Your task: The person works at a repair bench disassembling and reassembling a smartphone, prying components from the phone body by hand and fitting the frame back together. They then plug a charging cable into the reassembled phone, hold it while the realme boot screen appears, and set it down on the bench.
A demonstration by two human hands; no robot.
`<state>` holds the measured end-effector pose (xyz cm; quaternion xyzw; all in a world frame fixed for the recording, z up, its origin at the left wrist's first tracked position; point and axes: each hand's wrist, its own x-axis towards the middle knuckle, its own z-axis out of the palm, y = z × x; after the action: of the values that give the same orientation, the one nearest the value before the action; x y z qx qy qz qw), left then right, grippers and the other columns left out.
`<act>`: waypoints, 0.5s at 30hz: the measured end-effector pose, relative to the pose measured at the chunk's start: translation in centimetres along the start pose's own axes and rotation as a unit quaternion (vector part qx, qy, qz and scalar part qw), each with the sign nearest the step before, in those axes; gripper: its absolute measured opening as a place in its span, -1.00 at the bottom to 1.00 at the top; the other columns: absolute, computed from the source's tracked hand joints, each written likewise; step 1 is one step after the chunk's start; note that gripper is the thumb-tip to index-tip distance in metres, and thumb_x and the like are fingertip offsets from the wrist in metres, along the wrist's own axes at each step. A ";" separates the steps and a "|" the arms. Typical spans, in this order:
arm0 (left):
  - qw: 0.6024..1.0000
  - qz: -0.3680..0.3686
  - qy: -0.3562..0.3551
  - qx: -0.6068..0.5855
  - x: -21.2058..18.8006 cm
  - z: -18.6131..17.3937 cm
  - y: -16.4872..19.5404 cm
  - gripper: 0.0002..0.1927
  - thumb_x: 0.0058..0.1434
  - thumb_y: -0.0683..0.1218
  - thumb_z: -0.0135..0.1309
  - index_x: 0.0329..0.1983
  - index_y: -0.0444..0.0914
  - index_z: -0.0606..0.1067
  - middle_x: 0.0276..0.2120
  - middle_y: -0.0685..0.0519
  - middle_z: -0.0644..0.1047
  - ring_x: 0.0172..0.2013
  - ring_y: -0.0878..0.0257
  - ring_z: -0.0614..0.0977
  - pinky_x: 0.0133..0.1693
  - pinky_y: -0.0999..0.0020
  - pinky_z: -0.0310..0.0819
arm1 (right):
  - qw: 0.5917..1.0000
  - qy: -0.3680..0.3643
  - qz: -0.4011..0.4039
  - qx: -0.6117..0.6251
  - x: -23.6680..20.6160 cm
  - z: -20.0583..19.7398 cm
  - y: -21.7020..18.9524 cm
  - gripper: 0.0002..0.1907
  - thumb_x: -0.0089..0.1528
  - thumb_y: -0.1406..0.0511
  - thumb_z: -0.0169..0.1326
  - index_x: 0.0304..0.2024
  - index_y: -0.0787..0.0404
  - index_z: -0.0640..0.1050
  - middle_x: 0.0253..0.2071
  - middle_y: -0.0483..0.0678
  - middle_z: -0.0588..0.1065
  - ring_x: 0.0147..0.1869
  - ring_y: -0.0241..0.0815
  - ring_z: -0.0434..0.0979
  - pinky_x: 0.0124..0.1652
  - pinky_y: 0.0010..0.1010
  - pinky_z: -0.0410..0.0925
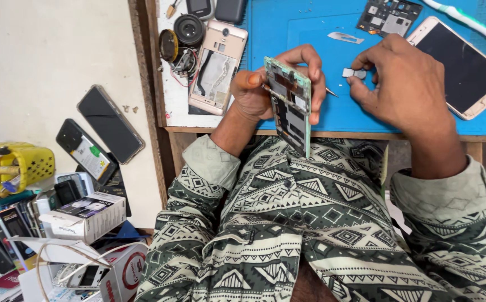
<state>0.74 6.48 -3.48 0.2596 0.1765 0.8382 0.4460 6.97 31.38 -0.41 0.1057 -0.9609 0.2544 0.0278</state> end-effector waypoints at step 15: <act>0.999 0.002 -0.020 -0.042 -0.2 0.4 0.3 -0.23 0.02 0.26 0.26 0.07 -0.35 0.31 -0.23 -0.20 0.51 -0.29 -0.06 0.70 -0.30 0.16 0.69 | 0.995 0.078 -0.050 -0.029 0.2 -0.7 -1.0 -0.92 0.31 0.30 0.25 -0.20 0.18 0.65 -0.34 -0.07 0.51 -0.36 -0.11 0.55 -0.38 -0.29 0.36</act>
<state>0.90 6.15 -3.05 0.2581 0.1318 0.8400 0.4586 7.01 30.88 0.70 0.1325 -0.9562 0.2327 0.1185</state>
